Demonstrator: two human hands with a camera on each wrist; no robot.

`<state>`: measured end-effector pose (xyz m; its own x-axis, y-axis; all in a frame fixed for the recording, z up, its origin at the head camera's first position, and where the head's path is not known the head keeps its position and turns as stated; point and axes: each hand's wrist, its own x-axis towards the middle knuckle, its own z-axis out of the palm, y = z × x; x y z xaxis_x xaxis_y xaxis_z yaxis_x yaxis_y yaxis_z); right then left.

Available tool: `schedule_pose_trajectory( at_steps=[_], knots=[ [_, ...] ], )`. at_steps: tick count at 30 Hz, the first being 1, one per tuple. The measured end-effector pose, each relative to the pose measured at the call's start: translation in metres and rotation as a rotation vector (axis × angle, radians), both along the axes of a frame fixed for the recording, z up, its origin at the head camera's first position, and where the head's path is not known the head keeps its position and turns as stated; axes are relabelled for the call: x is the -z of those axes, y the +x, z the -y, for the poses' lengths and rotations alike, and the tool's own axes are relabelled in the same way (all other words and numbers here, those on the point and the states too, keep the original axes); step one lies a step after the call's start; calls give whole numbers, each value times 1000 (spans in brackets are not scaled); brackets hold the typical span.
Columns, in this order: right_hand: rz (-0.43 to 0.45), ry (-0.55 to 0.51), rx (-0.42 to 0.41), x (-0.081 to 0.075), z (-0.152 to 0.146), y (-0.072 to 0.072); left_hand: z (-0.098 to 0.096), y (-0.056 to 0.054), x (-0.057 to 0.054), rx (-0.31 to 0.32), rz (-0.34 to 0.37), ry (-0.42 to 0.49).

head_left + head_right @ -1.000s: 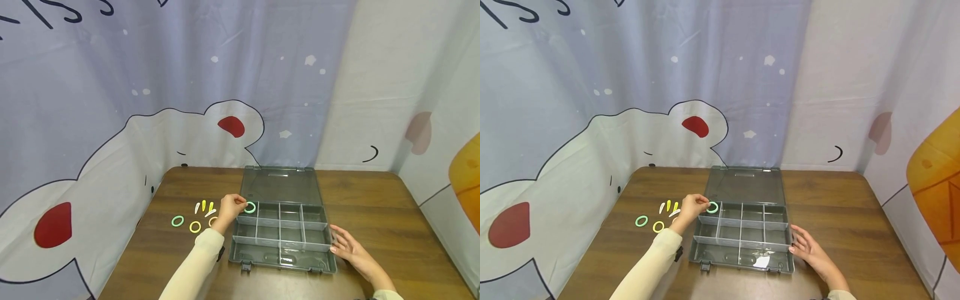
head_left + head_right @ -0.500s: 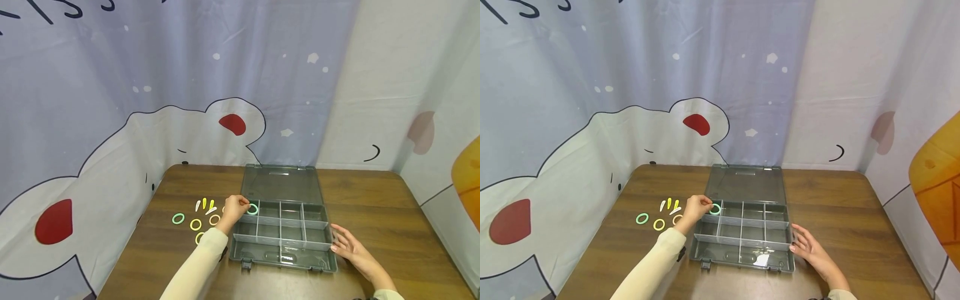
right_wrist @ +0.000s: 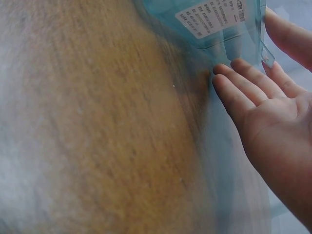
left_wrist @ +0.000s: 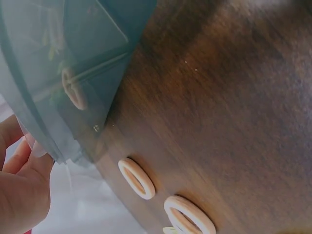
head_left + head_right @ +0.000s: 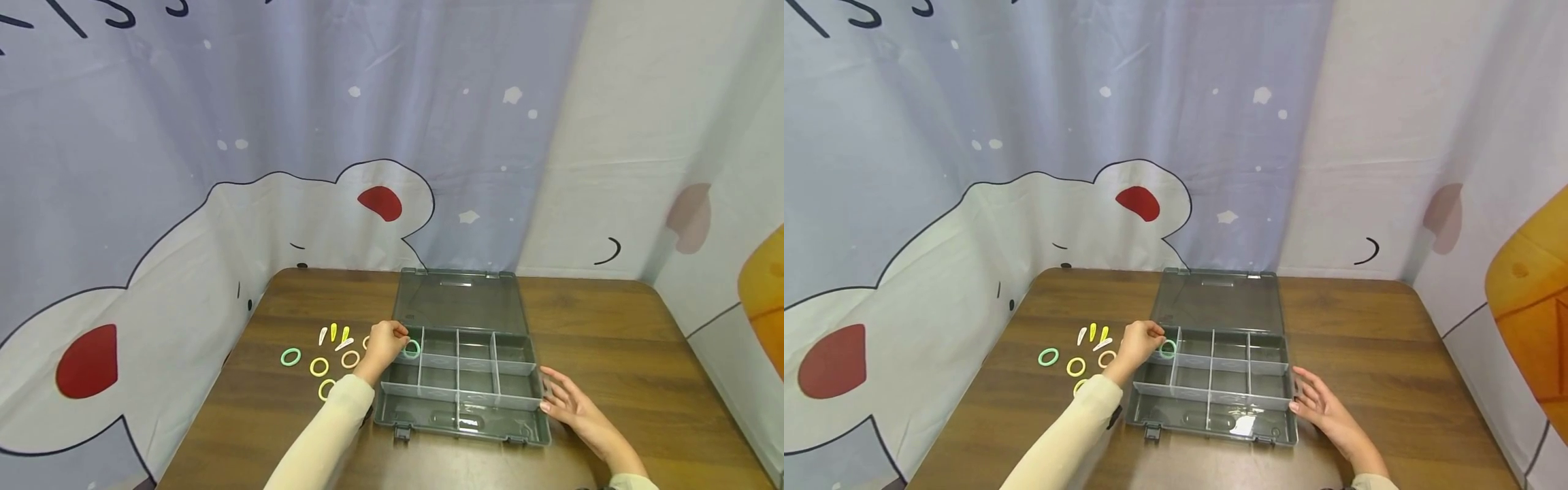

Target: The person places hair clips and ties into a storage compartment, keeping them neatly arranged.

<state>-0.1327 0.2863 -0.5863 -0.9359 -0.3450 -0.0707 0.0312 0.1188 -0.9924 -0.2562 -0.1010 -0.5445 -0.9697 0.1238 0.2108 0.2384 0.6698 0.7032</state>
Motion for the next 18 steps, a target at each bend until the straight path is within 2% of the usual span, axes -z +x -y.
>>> schedule_pose_trajectory(
  at_steps=[5, 10, 13, 18],
  knots=[
    [-13, -26, -11, 1, 0, -1, 3, -1, 0, -5, -7, 19],
    [-10, -17, -13, 0, -1, -2, 12, -1, -7, -26, -3, 86],
    [-10, -16, -10, -1, 0, -2, 21, -2, -12, -34, -33, 122],
    [3, -31, -27, -1, 0, -1, 41, 1, -19, -67, -33, 207]
  ],
)
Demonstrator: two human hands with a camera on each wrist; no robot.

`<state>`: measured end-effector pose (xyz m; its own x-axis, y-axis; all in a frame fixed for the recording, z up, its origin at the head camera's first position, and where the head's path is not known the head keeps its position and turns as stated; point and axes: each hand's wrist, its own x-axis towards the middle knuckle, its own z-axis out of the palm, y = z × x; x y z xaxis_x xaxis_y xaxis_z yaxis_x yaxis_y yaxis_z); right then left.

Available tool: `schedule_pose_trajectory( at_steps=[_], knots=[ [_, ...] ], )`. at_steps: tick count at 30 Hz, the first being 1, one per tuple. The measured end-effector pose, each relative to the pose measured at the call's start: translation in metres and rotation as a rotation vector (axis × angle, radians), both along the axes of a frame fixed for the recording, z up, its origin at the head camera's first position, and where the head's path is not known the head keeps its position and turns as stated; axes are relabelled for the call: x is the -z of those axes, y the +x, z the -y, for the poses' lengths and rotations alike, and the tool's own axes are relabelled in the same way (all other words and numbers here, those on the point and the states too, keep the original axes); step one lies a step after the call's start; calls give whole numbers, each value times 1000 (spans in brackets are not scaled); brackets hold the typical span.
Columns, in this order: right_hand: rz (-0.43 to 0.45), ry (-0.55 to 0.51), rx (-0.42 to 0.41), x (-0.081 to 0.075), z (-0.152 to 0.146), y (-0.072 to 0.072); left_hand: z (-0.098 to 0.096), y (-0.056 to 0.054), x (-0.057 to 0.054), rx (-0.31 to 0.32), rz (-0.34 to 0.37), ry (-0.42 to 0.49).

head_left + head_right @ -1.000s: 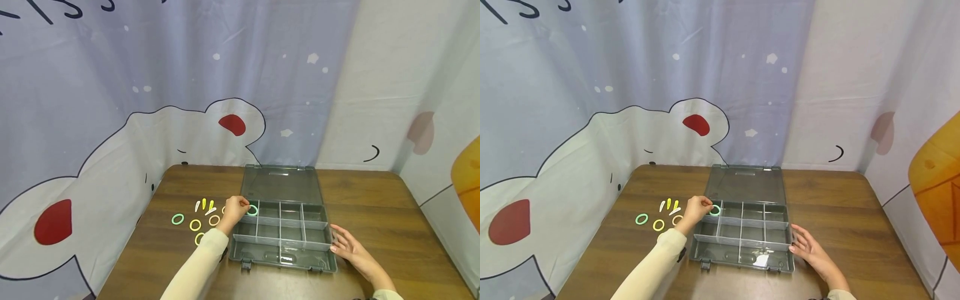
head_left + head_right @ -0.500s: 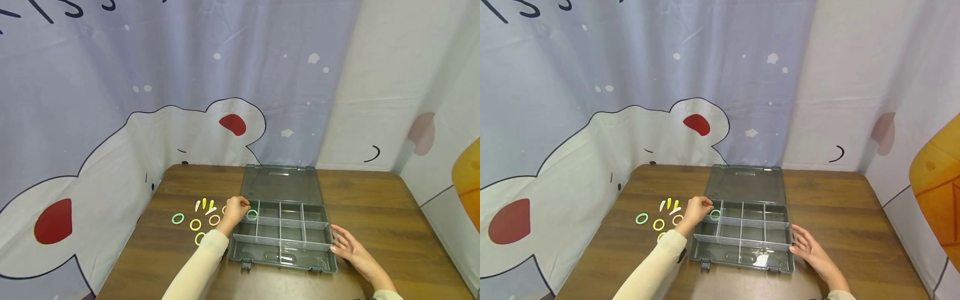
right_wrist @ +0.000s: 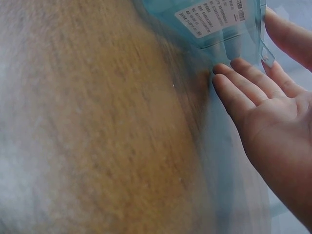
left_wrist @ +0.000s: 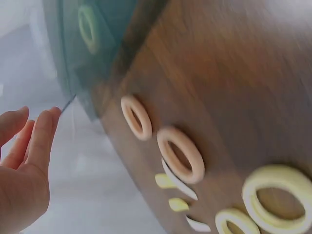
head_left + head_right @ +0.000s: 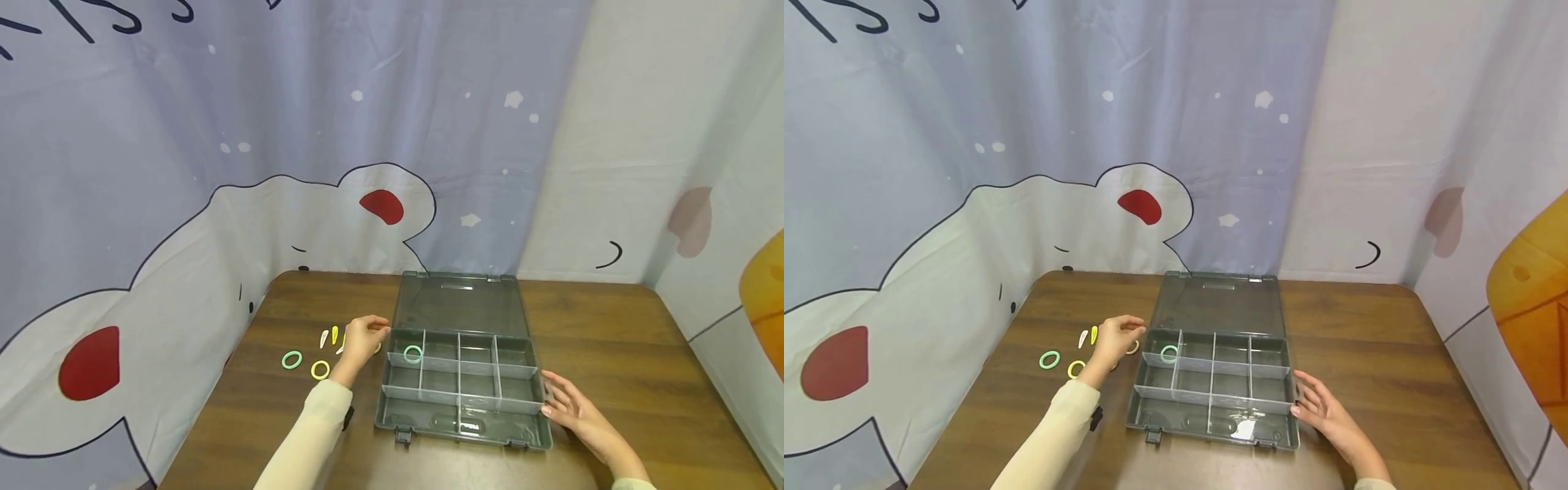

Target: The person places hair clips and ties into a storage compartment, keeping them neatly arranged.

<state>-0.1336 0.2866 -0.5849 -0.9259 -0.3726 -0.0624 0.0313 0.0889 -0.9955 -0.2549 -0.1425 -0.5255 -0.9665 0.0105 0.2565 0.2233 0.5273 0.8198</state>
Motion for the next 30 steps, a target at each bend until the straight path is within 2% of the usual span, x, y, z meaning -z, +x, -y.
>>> schedule_pose_trajectory(
  at_steps=[5, 13, 17, 22, 25, 30],
  knots=[
    [5, 25, 10, -2, -1, 2, 24, 2, -5, -70, 20, 45],
    [26, 38, 15, -4, 2, 2, 75, 10, -5, -246, 15, 32],
    [30, 31, 16, -3, 2, 1, 106, 15, 0, -330, 8, 23],
    [35, 18, 9, 1, 2, 0, 141, 30, 8, -460, 51, -2],
    [39, 12, 13, 1, 2, 0, 157, 38, 15, -539, 65, -6],
    [39, 26, 21, 0, 1, 1, 176, 45, 25, -614, 75, -3]
  ],
)
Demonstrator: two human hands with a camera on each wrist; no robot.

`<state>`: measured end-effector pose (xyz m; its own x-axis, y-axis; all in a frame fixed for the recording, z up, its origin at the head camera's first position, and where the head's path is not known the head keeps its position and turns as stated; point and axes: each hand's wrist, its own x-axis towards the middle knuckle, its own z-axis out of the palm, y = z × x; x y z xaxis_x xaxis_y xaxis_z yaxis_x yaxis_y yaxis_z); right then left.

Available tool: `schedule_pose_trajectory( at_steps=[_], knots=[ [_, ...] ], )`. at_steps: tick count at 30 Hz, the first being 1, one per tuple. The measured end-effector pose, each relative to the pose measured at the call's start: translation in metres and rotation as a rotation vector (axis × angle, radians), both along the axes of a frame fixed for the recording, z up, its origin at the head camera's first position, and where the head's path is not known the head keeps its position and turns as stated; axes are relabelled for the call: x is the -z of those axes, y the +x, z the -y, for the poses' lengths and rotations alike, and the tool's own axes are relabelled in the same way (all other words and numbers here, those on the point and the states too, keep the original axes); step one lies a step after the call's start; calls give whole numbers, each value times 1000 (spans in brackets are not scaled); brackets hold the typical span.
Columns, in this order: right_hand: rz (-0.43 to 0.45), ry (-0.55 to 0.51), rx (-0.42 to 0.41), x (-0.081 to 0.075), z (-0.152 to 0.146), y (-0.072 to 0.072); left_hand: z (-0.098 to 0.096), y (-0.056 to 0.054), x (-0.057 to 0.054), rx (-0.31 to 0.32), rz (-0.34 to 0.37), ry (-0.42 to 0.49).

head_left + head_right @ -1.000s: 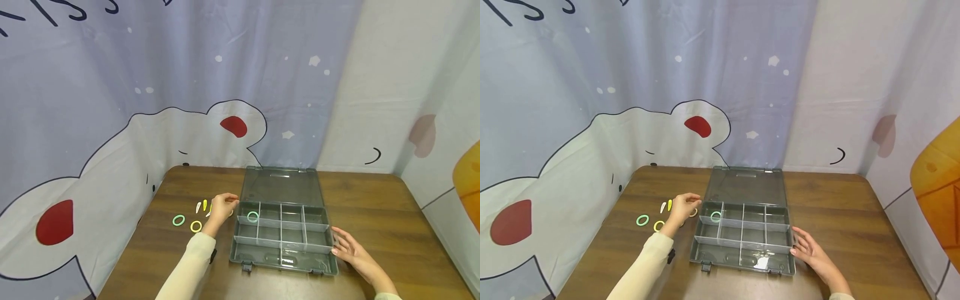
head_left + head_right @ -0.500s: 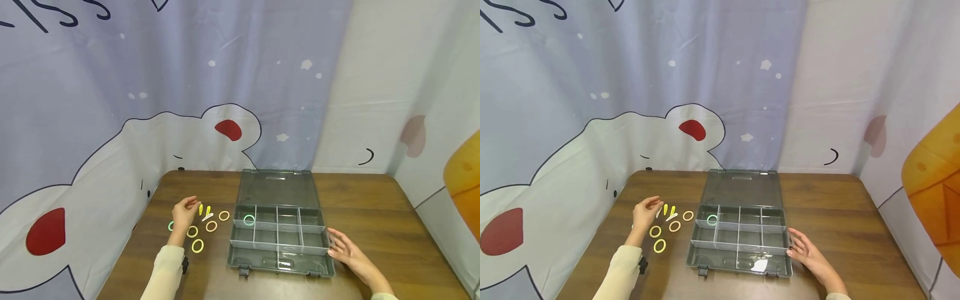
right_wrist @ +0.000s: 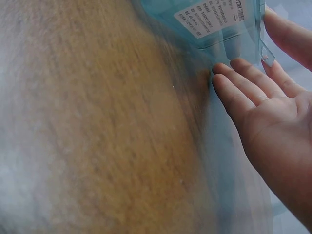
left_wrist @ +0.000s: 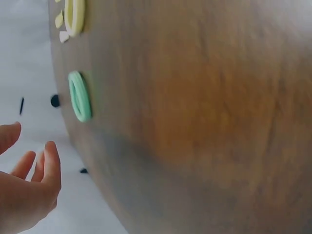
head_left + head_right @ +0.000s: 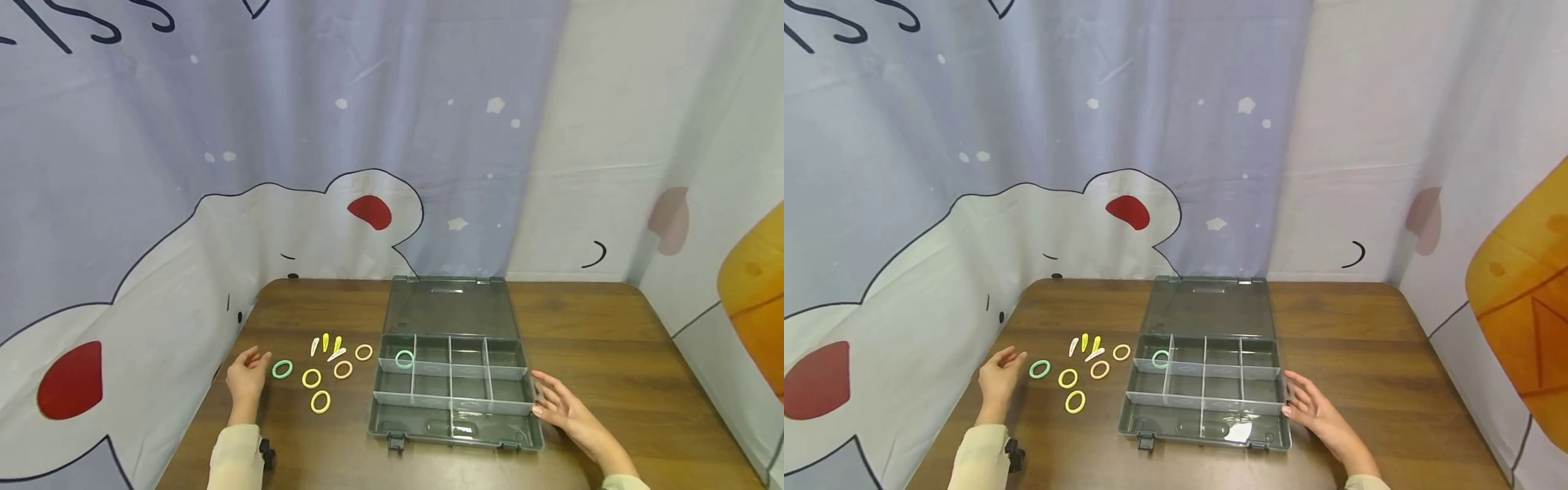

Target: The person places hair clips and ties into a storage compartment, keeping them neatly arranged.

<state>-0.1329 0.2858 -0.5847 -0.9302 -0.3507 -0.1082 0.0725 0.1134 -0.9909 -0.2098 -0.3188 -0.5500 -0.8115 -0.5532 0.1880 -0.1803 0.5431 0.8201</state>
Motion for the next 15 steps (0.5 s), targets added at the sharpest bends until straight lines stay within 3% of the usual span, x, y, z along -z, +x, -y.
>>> schedule_pose_trajectory(
  at_steps=[7, 15],
  knots=[
    [-7, -22, 3, 2, 0, -2, 15, 7, 5, -70, 72, 103],
    [-25, -12, 6, 3, 0, 0, 17, 4, 13, -42, 164, 132]
  ],
)
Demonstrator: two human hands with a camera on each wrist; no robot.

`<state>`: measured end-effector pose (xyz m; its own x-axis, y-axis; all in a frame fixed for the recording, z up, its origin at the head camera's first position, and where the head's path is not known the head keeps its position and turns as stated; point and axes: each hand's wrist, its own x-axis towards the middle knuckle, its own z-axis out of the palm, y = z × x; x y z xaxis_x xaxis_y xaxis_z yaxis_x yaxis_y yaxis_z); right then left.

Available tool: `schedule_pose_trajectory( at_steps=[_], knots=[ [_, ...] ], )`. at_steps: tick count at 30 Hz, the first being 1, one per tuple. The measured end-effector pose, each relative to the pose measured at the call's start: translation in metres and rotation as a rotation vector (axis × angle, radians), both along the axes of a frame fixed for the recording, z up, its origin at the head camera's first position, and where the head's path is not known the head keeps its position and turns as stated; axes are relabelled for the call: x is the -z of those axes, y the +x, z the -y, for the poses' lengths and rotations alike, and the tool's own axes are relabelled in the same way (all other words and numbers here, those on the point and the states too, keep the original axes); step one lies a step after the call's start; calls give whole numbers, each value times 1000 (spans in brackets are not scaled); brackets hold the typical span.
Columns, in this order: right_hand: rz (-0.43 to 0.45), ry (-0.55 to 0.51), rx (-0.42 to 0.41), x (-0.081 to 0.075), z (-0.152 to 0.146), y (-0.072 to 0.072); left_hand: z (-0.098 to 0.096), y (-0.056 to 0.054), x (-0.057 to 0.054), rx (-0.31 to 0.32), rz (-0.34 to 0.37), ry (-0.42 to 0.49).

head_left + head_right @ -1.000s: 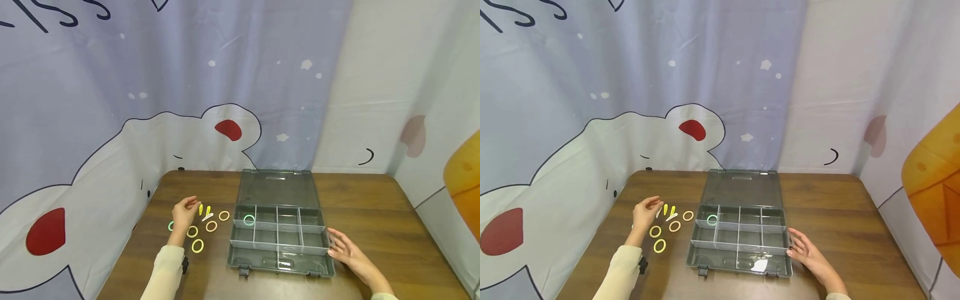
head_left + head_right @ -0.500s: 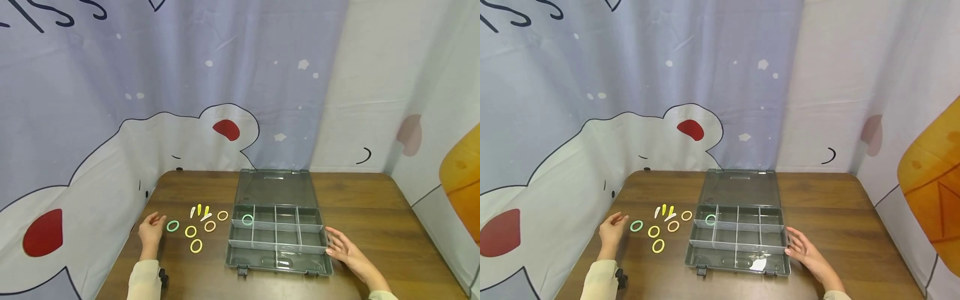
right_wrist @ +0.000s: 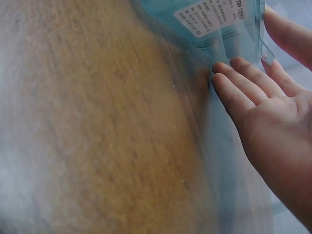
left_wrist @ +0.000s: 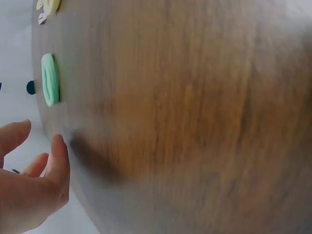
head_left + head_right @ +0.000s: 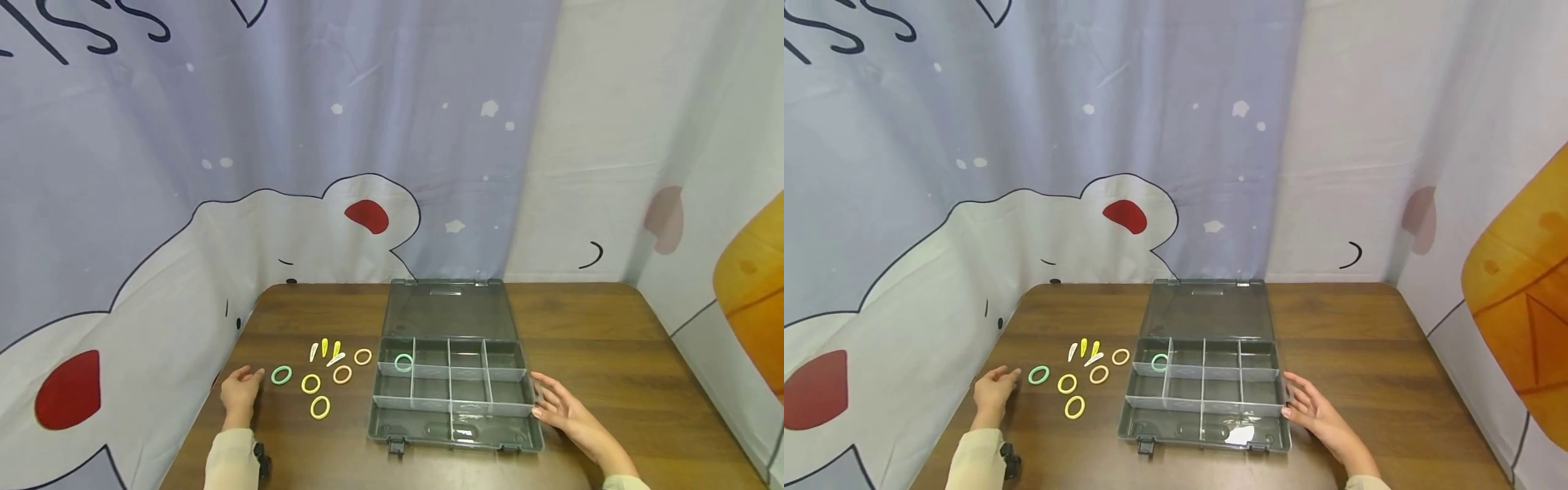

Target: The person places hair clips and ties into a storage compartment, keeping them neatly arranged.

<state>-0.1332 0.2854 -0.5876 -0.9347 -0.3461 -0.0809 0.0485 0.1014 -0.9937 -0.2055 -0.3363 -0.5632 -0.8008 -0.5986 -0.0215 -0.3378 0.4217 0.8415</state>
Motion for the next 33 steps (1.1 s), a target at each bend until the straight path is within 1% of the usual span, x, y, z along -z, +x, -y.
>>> schedule_pose_trajectory(
  at_steps=[3, 5, 8, 12, 14, 18, 20, 24, 27, 31, 33],
  knots=[
    [8, -14, -4, -1, 0, 0, -3, -2, 2, 10, 22, 2],
    [10, -20, -5, -1, 0, 0, -6, -4, 2, 7, 26, -19],
    [11, -21, 0, -1, 1, 0, -10, -7, 3, 5, 23, -31],
    [12, -21, -1, -2, 0, 1, -16, -9, 4, 0, 15, -19],
    [13, -19, -2, -2, 0, 1, -18, -10, 4, -2, 15, -41],
    [19, -16, -3, -2, 0, 1, -20, -10, 1, 18, 32, -69],
    [20, -14, -4, -2, 0, 0, -21, -10, 0, 38, 51, -87],
    [21, -14, -5, -2, -1, 0, -23, -10, -3, 94, 76, -78],
    [21, -15, -2, -1, -1, 0, -23, -10, -5, 128, 85, -49],
    [19, -22, 5, 0, 0, 0, -24, -10, -7, 133, 91, -23],
    [21, -19, 6, 0, -1, 0, -24, -9, -6, 137, 85, 8]
  ],
)
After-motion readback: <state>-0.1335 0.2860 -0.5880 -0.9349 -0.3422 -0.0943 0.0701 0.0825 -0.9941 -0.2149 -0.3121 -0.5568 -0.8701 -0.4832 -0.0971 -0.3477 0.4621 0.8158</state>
